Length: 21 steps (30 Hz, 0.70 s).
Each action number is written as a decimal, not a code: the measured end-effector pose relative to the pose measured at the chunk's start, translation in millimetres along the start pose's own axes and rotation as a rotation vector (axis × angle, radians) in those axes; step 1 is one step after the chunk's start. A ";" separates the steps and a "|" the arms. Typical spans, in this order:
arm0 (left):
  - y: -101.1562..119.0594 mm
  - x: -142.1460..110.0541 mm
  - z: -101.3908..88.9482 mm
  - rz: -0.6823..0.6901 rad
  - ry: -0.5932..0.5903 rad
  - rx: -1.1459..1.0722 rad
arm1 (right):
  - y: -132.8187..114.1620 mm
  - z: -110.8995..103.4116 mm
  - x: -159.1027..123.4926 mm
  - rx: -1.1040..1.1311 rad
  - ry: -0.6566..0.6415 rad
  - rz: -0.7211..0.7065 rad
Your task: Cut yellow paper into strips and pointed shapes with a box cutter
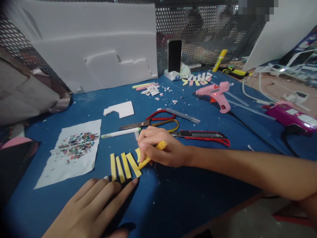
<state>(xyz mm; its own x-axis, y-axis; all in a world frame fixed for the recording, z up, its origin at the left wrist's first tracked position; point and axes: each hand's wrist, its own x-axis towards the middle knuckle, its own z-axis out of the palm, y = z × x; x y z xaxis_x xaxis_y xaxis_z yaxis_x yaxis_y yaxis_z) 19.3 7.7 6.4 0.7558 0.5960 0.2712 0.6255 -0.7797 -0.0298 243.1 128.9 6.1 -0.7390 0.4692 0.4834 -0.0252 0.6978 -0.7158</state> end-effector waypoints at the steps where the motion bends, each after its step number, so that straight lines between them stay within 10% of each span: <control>1: -0.2 0.1 -0.5 -0.002 0.009 0.004 | -0.5 -0.2 0.5 0.008 -0.001 -0.003; 21: -0.3 -1.3 0.8 -0.025 0.046 0.003 | 3.9 1.3 2.2 -0.006 0.055 0.161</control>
<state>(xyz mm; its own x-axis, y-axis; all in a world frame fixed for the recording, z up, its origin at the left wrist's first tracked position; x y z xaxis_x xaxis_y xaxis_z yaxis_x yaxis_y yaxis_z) 18.3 7.4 5.3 0.7302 0.6056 0.3162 0.6447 -0.7640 -0.0254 240.5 131.9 3.7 -0.6955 0.6039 0.3894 0.0946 0.6141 -0.7835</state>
